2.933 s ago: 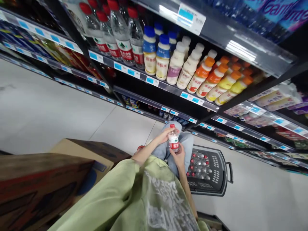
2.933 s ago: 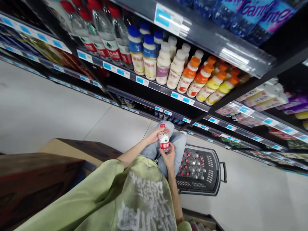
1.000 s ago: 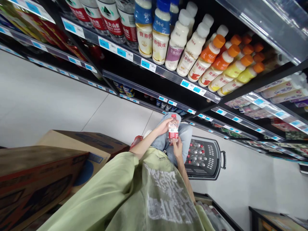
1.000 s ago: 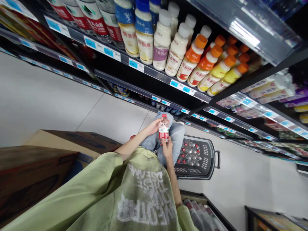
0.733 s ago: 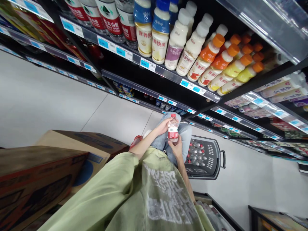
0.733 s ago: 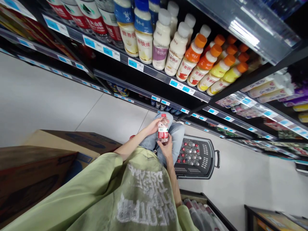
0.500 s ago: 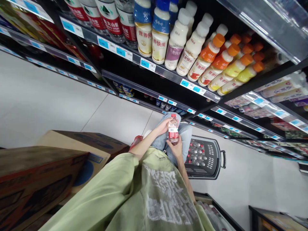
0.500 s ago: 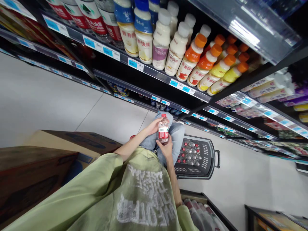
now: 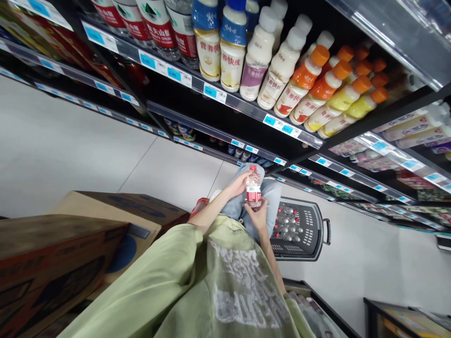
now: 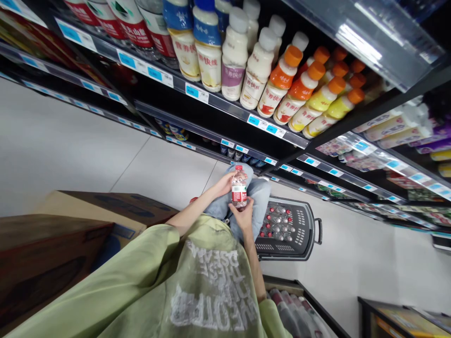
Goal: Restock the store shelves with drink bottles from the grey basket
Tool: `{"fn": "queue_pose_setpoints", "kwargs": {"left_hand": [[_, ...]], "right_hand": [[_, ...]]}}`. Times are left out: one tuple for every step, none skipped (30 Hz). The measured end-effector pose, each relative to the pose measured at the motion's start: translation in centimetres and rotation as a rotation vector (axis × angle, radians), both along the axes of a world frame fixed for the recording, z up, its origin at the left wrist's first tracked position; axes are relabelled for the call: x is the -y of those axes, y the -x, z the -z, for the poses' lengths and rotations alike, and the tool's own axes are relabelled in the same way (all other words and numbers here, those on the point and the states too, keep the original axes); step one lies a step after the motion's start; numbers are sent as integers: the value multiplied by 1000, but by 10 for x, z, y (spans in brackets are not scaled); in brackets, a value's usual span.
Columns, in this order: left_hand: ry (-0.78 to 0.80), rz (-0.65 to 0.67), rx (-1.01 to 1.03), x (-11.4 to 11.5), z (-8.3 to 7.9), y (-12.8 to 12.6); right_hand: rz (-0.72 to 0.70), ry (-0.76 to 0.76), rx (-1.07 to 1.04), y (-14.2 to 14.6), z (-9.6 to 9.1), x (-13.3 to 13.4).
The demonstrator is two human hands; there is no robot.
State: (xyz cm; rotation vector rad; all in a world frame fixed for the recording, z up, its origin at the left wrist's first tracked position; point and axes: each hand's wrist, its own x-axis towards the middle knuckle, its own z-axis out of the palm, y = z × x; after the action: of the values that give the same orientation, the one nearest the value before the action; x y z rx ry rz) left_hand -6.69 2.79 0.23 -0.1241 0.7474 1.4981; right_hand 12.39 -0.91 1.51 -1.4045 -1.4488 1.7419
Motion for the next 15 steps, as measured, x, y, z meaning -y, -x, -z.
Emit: {"fn": "queue_pose_setpoints", "kwargs": {"left_hand": [[4,1,2,0,0,0],[7,2,3,0,-1,0],[9,3,3,0,-1,0],[9,5,2,0,-1,0],[5,5,0,0,-1,0],[2,5,-1,0,-1,0],[1,3,-1,0,-2,0],[2,1,1,0,-2,0],[6,0,5,0,-2,0],[8,0,10,0,-2,0],[10,1,16,-1,-2,0],[9,3,23,-1,-2,0],[5,2,31,-1,-2,0],[1,-1,40,-1,-2,0],[-2,-5,49,-1,-2,0]], "right_hand": [[0,1,6,0,0,0],[0,1,13,0,0,0],[1,-2,19,0,0,0],[2,-4,21,0,0,0],[6,-6,18,0,-1,0],[9,-7,12,0,-1,0],[11,-9,5,0,-1,0],[11,-11,0,0,-1,0],[11,-12,1,0,-1,-1],[10,-13,5,0,-1,-1],[11,-12,11,-1,-1,-1],[13,-7,14,-1,-1,-1],[18,0,14,-1,-1,-1],[22,8,9,-1,-1,-1],[26,16,2,-1,-1,-1]]}}
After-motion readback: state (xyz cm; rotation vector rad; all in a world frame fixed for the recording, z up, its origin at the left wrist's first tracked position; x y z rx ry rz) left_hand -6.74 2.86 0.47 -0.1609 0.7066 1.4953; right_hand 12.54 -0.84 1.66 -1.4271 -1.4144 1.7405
